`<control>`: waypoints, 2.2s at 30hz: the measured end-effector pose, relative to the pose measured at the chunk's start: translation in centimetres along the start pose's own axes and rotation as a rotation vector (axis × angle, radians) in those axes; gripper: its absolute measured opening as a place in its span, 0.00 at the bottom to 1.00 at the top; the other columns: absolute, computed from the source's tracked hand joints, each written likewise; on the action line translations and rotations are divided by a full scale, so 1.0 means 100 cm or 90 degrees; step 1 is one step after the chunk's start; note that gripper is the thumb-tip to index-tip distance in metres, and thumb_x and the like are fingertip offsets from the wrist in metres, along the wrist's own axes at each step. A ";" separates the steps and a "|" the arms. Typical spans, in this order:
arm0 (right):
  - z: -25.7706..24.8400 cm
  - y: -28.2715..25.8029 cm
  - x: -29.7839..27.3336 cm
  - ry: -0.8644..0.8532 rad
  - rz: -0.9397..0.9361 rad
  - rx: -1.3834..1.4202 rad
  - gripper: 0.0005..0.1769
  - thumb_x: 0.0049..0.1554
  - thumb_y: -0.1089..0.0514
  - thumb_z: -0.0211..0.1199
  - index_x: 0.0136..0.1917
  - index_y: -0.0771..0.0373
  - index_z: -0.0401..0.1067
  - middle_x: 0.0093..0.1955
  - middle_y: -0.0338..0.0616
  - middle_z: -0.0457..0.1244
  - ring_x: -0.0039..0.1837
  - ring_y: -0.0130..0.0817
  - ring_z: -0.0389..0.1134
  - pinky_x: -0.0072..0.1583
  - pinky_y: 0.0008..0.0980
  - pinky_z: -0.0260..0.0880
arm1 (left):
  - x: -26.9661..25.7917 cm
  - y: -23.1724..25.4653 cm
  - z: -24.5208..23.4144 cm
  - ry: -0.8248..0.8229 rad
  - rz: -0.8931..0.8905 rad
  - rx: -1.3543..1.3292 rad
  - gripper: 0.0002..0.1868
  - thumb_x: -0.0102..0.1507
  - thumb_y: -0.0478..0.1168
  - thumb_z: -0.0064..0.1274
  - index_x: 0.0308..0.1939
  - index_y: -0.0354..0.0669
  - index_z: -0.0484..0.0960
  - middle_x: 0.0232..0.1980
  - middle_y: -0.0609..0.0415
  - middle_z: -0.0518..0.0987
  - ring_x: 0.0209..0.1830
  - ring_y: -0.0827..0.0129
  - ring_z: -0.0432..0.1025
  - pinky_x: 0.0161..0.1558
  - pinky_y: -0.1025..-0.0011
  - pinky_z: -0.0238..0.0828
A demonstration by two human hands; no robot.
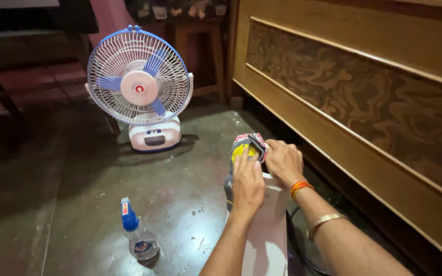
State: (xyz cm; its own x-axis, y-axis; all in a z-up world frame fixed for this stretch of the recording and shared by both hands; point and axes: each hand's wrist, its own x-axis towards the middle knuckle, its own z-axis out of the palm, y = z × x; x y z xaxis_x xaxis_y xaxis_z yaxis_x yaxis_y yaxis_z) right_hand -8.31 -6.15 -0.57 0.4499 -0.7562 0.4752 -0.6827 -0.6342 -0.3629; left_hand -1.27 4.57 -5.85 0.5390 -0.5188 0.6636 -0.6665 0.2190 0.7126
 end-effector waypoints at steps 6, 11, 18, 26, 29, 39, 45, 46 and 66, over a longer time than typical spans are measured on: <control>-0.001 -0.005 0.001 -0.020 0.008 -0.041 0.21 0.60 0.49 0.48 0.59 0.49 0.78 0.59 0.46 0.69 0.58 0.57 0.68 0.63 0.50 0.66 | 0.021 -0.008 0.005 -0.093 -0.081 0.087 0.20 0.71 0.44 0.38 0.54 0.38 0.82 0.71 0.34 0.70 0.71 0.39 0.63 0.73 0.52 0.55; -0.002 -0.006 0.001 -0.028 0.017 -0.035 0.21 0.60 0.48 0.48 0.59 0.51 0.78 0.59 0.48 0.69 0.58 0.57 0.67 0.62 0.51 0.65 | 0.075 -0.042 0.030 -0.137 -0.089 0.154 0.25 0.60 0.45 0.52 0.59 0.37 0.79 0.69 0.30 0.69 0.61 0.38 0.67 0.58 0.53 0.64; -0.002 -0.006 0.002 -0.025 0.013 -0.039 0.20 0.59 0.50 0.49 0.56 0.51 0.78 0.57 0.47 0.69 0.58 0.55 0.67 0.61 0.52 0.64 | 0.082 -0.048 0.014 -0.167 -0.439 -0.157 0.29 0.61 0.59 0.49 0.61 0.50 0.80 0.60 0.43 0.81 0.62 0.53 0.75 0.61 0.61 0.68; 0.002 0.000 0.008 0.038 -0.045 -0.078 0.19 0.60 0.49 0.50 0.56 0.51 0.78 0.54 0.50 0.69 0.56 0.57 0.69 0.59 0.54 0.67 | 0.016 -0.065 0.032 -0.007 -0.399 -0.076 0.27 0.69 0.53 0.34 0.68 0.49 0.74 0.68 0.37 0.72 0.70 0.40 0.62 0.68 0.54 0.56; 0.002 0.003 -0.002 0.005 -0.026 -0.063 0.19 0.60 0.49 0.49 0.57 0.50 0.78 0.56 0.49 0.70 0.56 0.58 0.69 0.59 0.54 0.67 | -0.004 -0.084 0.036 0.105 -0.188 0.178 0.23 0.67 0.42 0.41 0.62 0.36 0.78 0.70 0.27 0.70 0.70 0.32 0.60 0.71 0.51 0.53; 0.005 0.003 0.002 0.017 -0.028 -0.040 0.21 0.59 0.50 0.49 0.57 0.52 0.79 0.56 0.49 0.70 0.55 0.57 0.69 0.60 0.53 0.67 | 0.083 -0.028 0.018 -0.079 -0.293 0.022 0.21 0.59 0.49 0.50 0.52 0.47 0.86 0.53 0.41 0.83 0.56 0.46 0.75 0.59 0.57 0.70; 0.001 0.000 0.004 -0.005 -0.008 -0.036 0.20 0.58 0.49 0.50 0.57 0.51 0.78 0.56 0.49 0.69 0.56 0.57 0.69 0.59 0.53 0.67 | 0.101 -0.083 0.038 -0.190 -0.392 -0.085 0.25 0.65 0.57 0.45 0.50 0.44 0.87 0.50 0.42 0.85 0.51 0.50 0.79 0.52 0.58 0.72; -0.004 0.001 0.007 0.006 -0.013 -0.040 0.20 0.59 0.48 0.49 0.57 0.51 0.78 0.56 0.49 0.70 0.56 0.57 0.68 0.59 0.53 0.66 | 0.098 -0.090 0.046 -0.173 -0.424 -0.127 0.26 0.66 0.57 0.44 0.50 0.44 0.88 0.49 0.42 0.86 0.50 0.52 0.81 0.51 0.58 0.73; -0.002 -0.007 -0.002 0.012 -0.012 -0.037 0.21 0.59 0.49 0.49 0.57 0.51 0.79 0.57 0.49 0.70 0.56 0.58 0.69 0.60 0.53 0.67 | 0.036 -0.062 0.013 -0.099 -0.577 -0.187 0.38 0.69 0.66 0.29 0.64 0.43 0.79 0.59 0.40 0.81 0.61 0.50 0.74 0.60 0.57 0.68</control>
State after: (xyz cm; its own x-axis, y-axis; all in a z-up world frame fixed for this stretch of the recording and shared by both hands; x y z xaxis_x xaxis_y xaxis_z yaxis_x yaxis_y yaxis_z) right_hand -8.05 -5.56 -0.20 0.4524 -0.7408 0.4965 -0.7072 -0.6372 -0.3064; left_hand 4.14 0.25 -8.14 0.6969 -0.6920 -0.1886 0.1349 -0.1317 0.9821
